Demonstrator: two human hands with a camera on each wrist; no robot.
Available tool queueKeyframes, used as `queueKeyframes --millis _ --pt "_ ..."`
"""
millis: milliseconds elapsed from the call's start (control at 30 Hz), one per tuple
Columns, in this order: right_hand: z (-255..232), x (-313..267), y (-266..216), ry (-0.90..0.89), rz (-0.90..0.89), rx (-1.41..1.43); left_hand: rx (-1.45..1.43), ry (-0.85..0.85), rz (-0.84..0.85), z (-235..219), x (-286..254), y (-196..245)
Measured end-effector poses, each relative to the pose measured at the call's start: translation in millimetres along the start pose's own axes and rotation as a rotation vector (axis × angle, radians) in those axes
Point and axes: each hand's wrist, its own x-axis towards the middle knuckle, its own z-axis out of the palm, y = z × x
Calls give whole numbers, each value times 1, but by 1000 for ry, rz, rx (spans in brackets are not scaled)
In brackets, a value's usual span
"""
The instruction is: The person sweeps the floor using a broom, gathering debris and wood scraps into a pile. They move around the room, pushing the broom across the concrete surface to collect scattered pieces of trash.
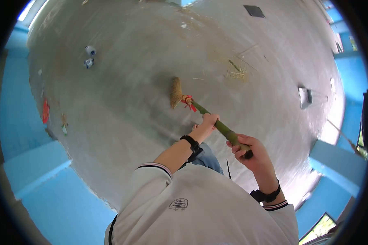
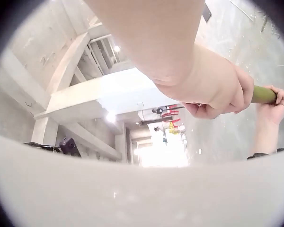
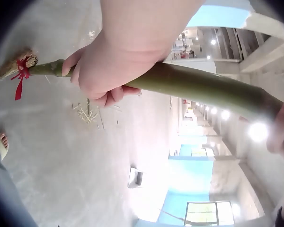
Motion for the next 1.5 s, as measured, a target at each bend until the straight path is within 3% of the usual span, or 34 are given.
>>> queueKeyframes --millis 67,200,267,367,500,667,767,900,1033,1167,1267,1333,1400,1500 --pt "-16 -12 -5 -15 -50 40 8 -122 5 28 7 -5" --pt "-15 -29 -19 -42 -165 -11 17 -201 36 76 21 -5" --pt "-10 -33 -17 -58 -192 -71 -227 -231 101 86 18 -4" --pt "3 -43 -3 -108 -197 -203 -250 -243 15 78 3 8" --pt "20 -48 13 -163 -171 -210 -217 -206 25 54 -21 25" --pt "62 -32 29 -194 -118 -181 -225 -66 88 -4 -36 51" --pt "90 -9 51 -218 -52 -140 -120 -10 42 -56 -56 82" --pt "143 26 74 -231 103 -154 -171 43 118 -135 -55 110" --pt "204 73 97 -333 231 -293 -280 231 269 -215 -72 151" --pt "272 112 121 -365 352 -556 -314 376 319 -299 -82 192" --pt "298 151 140 -335 485 -754 -290 469 332 -378 -34 178" --pt "314 177 155 -296 566 -862 -302 547 357 -404 -30 176" --pt "327 194 171 -182 491 -1211 -311 615 375 -416 -43 185" --pt "357 216 183 -231 490 -1351 -348 778 393 -436 -51 194"
